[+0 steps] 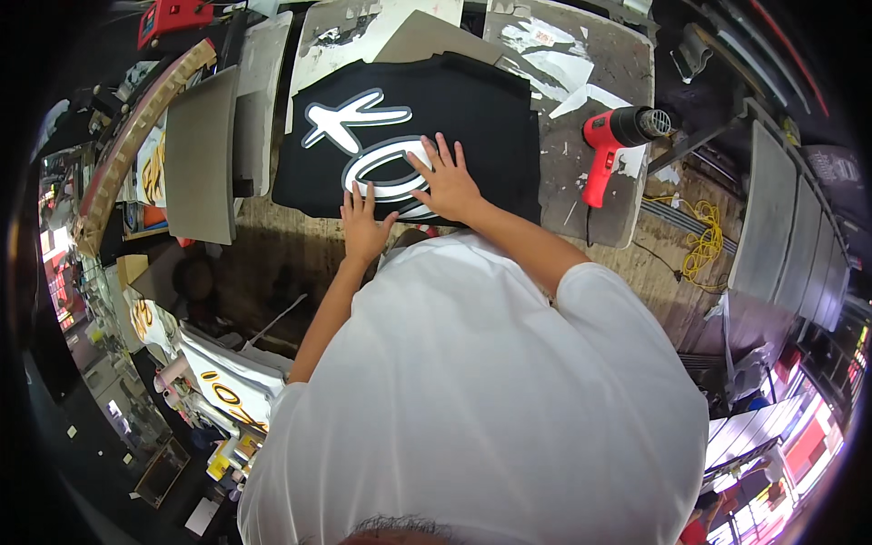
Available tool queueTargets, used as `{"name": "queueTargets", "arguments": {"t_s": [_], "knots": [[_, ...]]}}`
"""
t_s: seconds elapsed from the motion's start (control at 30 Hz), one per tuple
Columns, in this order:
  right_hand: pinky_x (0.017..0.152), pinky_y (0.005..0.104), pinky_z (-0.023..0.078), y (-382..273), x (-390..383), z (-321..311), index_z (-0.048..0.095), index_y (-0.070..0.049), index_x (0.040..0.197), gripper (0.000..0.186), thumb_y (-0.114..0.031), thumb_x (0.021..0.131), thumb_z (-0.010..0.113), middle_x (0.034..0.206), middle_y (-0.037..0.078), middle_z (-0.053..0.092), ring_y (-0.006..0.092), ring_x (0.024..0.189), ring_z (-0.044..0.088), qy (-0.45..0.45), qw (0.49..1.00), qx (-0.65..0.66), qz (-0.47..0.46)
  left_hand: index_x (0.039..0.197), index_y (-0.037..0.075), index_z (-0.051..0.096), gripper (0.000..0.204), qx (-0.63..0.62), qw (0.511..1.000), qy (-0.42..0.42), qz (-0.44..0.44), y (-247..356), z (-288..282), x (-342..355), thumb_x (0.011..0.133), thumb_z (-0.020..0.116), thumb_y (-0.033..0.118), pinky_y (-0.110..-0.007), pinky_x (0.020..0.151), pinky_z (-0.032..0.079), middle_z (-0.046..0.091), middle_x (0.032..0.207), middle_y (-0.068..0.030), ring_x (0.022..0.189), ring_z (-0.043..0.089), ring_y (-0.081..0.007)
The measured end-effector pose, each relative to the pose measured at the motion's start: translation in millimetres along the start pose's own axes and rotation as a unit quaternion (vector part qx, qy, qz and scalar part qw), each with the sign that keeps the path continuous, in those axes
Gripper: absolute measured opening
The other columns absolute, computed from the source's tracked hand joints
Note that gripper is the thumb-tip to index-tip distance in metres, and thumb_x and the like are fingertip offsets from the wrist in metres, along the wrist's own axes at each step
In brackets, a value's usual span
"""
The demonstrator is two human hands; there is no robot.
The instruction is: Operate a heat press and screen printing equipment to print designs on black and white t-shirts.
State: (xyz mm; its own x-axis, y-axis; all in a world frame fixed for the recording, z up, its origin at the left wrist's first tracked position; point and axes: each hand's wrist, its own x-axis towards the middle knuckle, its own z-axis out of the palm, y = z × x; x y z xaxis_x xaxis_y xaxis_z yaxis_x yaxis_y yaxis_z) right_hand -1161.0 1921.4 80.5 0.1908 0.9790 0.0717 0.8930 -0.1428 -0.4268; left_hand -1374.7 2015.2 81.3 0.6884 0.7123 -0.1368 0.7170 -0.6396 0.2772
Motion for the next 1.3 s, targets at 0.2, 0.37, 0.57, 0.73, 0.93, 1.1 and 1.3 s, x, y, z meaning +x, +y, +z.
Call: {"name": "queueTargets", "arguments": {"t_s": [0.2,0.37,0.57,0.73,0.93,1.1,1.3], "knots": [[0.114,0.0534,0.012,7,13,-1,0.035,-0.02,0.146,0.067,-0.048,0.088,0.053,0.154,0.012,0.024,0.0354,0.143,0.016,0.004,1.0,-0.01,-0.012,0.149,0.013,0.027,0.083,0.008,0.999,0.001,-0.033,-5,-3,8,0.083,0.063,0.05,-0.058,0.111,0.018,0.019,0.154,-0.0208,0.14,0.019,-0.0438],[0.113,0.0548,0.013,-2,15,-11,0.036,-0.016,0.145,0.067,-0.045,0.088,0.054,0.153,0.014,0.024,0.0377,0.142,0.016,-0.003,1.0,-0.005,-0.019,0.151,0.016,0.021,0.087,0.016,0.997,-0.033,-0.063,-31,-12,5,0.081,0.065,0.046,-0.06,0.112,0.015,0.014,0.156,-0.0188,0.142,0.014,-0.0412],[0.113,0.0545,0.014,-6,17,-5,0.032,-0.01,0.146,0.072,-0.046,0.088,0.055,0.153,0.016,0.022,0.0375,0.142,0.017,-0.011,1.0,-0.013,-0.015,0.15,0.018,0.023,0.086,-0.034,0.993,-0.047,-0.101,-34,-26,-4,0.08,0.069,0.038,-0.057,0.111,0.019,0.016,0.154,-0.0217,0.141,0.017,-0.0429],[0.114,0.0523,0.014,-15,26,1,0.033,-0.006,0.145,0.072,-0.046,0.089,0.054,0.153,0.017,0.023,0.0376,0.142,0.017,0.027,0.998,-0.042,0.027,0.147,0.013,0.029,0.083,-0.102,0.977,0.07,-0.172,-82,-16,-27,0.077,0.07,0.032,-0.051,0.112,0.024,0.014,0.154,-0.0235,0.139,0.02,-0.0439],[0.113,0.0557,0.012,-21,58,17,0.027,-0.005,0.147,0.075,-0.052,0.092,0.047,0.154,0.02,0.02,0.0387,0.143,0.014,0.059,0.986,-0.117,0.103,0.122,0.009,0.06,0.052,-0.196,0.934,-0.027,-0.297,-212,23,-120,0.082,0.062,0.043,-0.038,0.092,0.045,0.056,0.12,-0.0221,0.11,0.056,-0.0308],[0.11,0.0595,0.015,-61,110,41,0.027,-0.002,0.146,0.084,-0.059,0.088,0.05,0.153,0.024,0.018,0.0425,0.141,0.013,0.018,0.954,-0.048,0.295,0.106,0.006,0.068,0.04,-0.366,0.767,-0.258,-0.46,-305,63,-220,0.089,0.059,0.041,-0.033,0.059,0.048,0.066,0.099,-0.0096,0.077,0.057,-0.0147],[0.107,0.0428,0.031,-166,238,-20,0.049,0.006,0.127,0.059,-0.037,0.089,0.061,0.133,0.027,0.046,0.0422,0.126,0.04,0.216,0.964,0.139,0.076,0.11,0.007,0.066,0.038,-0.602,0.578,-0.047,-0.55,-357,54,-267,0.086,0.065,0.037,-0.036,0.066,0.05,0.068,0.094,-0.0075,0.078,0.064,-0.0193]]}}
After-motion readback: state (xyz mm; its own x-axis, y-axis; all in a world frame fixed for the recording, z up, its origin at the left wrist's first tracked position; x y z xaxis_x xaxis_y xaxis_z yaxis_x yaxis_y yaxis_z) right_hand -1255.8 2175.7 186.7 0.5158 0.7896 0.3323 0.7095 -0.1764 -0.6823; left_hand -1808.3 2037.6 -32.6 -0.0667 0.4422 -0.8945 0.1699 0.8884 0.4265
